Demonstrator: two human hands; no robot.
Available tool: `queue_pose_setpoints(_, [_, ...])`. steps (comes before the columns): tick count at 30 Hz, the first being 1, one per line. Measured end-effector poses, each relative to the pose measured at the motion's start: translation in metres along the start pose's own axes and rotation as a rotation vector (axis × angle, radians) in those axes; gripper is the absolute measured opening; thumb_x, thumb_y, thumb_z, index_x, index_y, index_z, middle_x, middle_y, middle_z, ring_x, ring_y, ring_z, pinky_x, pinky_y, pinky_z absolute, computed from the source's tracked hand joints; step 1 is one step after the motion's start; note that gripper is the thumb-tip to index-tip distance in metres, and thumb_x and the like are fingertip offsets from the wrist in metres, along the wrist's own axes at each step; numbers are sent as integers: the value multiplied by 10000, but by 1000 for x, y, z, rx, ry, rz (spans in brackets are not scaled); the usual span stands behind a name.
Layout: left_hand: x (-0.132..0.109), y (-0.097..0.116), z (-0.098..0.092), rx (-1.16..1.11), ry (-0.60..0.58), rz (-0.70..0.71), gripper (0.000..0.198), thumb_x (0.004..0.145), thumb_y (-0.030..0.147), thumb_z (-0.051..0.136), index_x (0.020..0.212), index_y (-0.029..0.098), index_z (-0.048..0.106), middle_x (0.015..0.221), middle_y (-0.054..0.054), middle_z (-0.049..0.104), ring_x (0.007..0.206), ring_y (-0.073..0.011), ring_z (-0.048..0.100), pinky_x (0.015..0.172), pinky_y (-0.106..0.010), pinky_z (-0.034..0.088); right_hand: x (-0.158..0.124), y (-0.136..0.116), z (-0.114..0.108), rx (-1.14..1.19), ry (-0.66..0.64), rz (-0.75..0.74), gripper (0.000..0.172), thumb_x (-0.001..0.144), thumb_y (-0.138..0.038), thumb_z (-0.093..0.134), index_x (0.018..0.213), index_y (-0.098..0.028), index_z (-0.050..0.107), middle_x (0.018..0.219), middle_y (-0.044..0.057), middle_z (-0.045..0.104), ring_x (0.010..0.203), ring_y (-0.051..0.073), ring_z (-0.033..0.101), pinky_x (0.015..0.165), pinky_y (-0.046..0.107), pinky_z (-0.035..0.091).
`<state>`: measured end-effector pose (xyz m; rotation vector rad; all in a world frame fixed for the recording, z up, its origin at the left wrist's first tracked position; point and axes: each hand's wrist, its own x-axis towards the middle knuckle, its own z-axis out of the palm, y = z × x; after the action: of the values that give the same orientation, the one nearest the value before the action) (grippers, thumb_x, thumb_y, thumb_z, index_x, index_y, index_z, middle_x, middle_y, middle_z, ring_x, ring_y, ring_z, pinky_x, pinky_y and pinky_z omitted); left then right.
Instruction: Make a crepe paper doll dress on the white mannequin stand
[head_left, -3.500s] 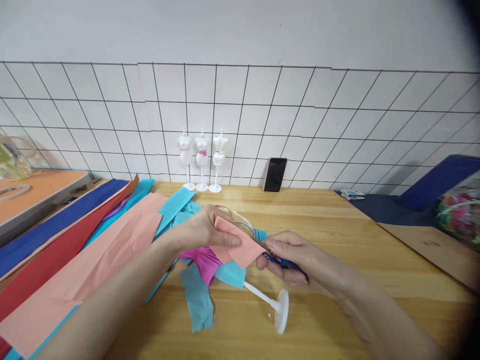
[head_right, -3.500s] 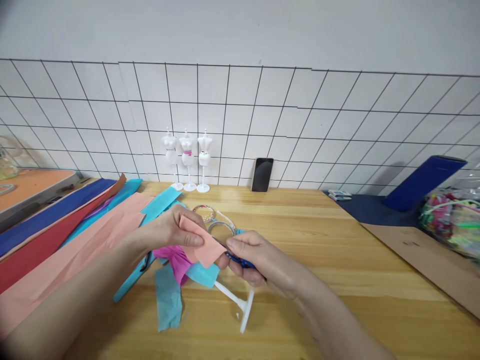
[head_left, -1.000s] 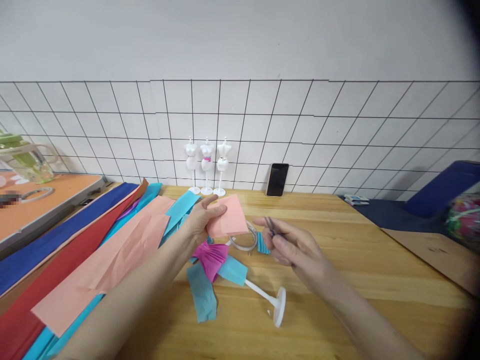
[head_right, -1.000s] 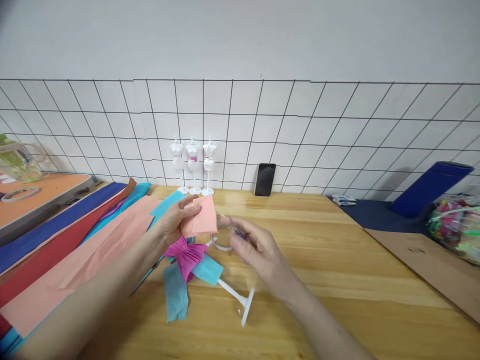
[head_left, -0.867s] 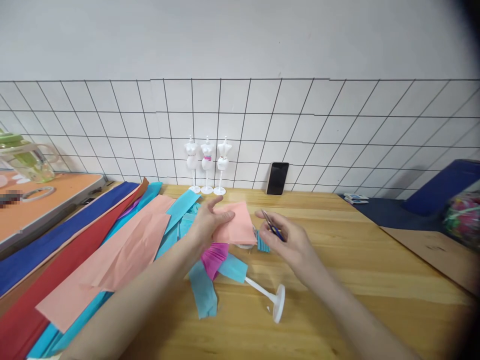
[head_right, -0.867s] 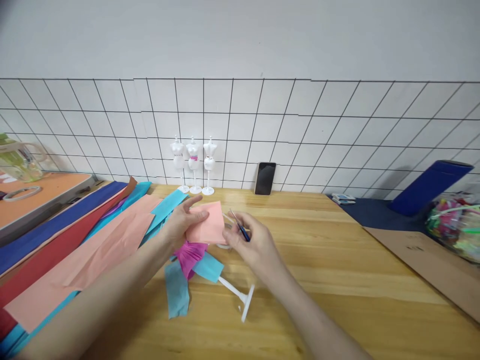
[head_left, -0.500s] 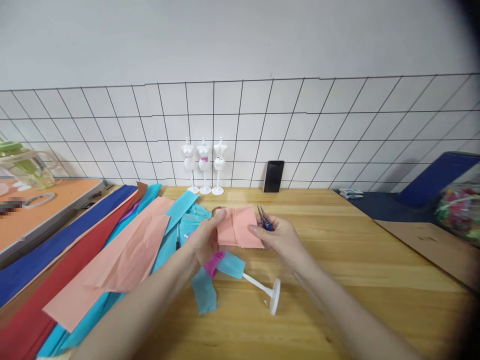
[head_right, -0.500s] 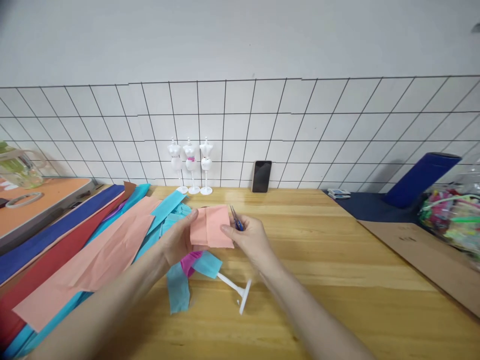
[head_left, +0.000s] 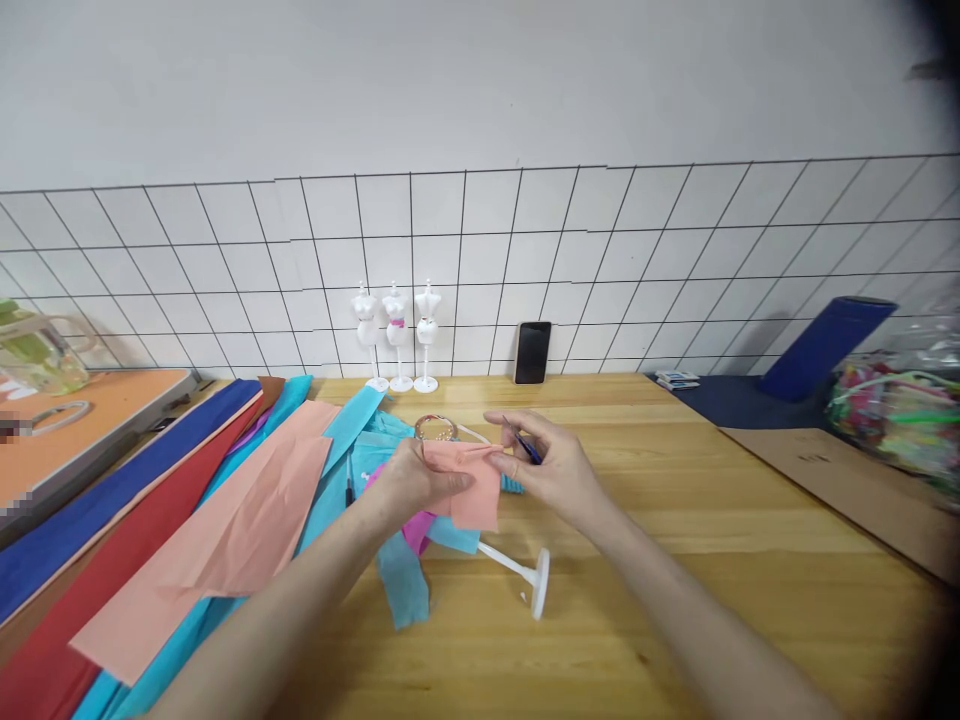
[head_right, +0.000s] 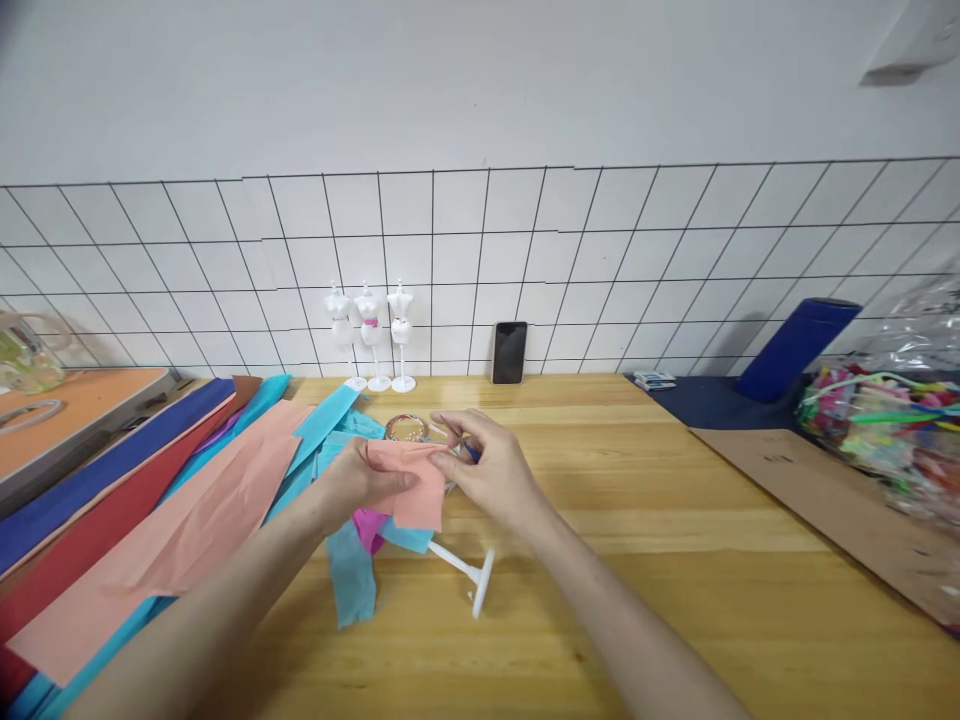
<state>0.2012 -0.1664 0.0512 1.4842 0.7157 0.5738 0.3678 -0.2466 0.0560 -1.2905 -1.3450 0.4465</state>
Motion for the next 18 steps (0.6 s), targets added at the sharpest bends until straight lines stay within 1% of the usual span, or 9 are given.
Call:
queue_pose_setpoints(2, [-2, 3, -2, 36, -27, -28, 208, 555, 261, 790, 716, 137, 741, 655, -49, 699, 577, -162, 616, 522, -240, 452, 0, -2, -4, -73, -59, -83, 195, 708, -214, 658, 901, -192, 683, 692, -23, 458, 597, 121, 444, 548, 263, 369])
queue_pose_setpoints(4, [-4, 6, -4, 18, -67, -32, 231, 561, 257, 789, 756, 142, 743, 703, -62, 708, 609, -174, 628, 543, -248, 460, 1, -2, -6, -103, -76, -82, 124, 716, -213, 652, 836, -187, 674, 686, -23, 455, 600, 125, 443, 551, 267, 360])
queue_pose_setpoints(6, [-5, 7, -7, -16, -122, -26, 258, 569, 253, 789, 799, 148, 743, 742, -68, 714, 641, -182, 635, 572, -257, 471, 1, 0, -5, -109, -87, -46, 95, 711, -211, 654, 802, -186, 652, 725, -15, 483, 593, 120, 437, 551, 268, 353])
queue_pose_setpoints(8, [-5, 6, -9, -28, -162, -17, 247, 579, 248, 786, 803, 154, 743, 733, -58, 711, 638, -176, 630, 577, -254, 469, 2, 2, -3, -96, -114, -34, 65, 709, -201, 646, 772, -185, 637, 773, -4, 503, 611, 120, 446, 568, 270, 355])
queue_pose_setpoints(11, [-4, 3, -12, -8, -175, 2, 215, 590, 252, 782, 779, 159, 743, 693, -40, 698, 613, -160, 615, 548, -238, 450, 2, 2, -1, -64, -160, -49, 13, 717, -193, 625, 716, -180, 622, 829, 18, 523, 697, 141, 491, 619, 278, 373])
queue_pose_setpoints(12, [-4, 2, -13, -3, -177, 6, 218, 592, 256, 781, 784, 160, 743, 697, -42, 698, 617, -161, 615, 549, -238, 449, 2, 2, -1, -54, -172, -44, 27, 719, -195, 620, 698, -178, 612, 835, 22, 530, 728, 150, 503, 635, 281, 378])
queue_pose_setpoints(14, [-4, 3, -13, -1, -184, -5, 240, 588, 267, 785, 798, 159, 742, 726, -54, 705, 640, -168, 619, 571, -248, 458, 2, 0, -1, -30, -199, 10, 41, 712, -206, 625, 703, -177, 597, 817, 16, 542, 715, 146, 502, 625, 274, 376])
queue_pose_setpoints(16, [-4, 5, -13, 1, -189, -31, 262, 576, 274, 794, 803, 155, 742, 748, -66, 710, 647, -171, 620, 583, -257, 463, 2, -1, -2, 27, -243, 106, 85, 687, -220, 651, 725, -177, 588, 780, -3, 552, 657, 127, 483, 593, 260, 367])
queue_pose_setpoints(18, [-5, 7, -13, 15, -196, -41, 264, 572, 273, 797, 804, 159, 744, 744, -61, 711, 630, -161, 610, 569, -248, 455, 2, -2, -2, 96, -290, 188, 120, 654, -232, 678, 693, -172, 581, 718, -20, 556, 616, 114, 469, 574, 249, 359])
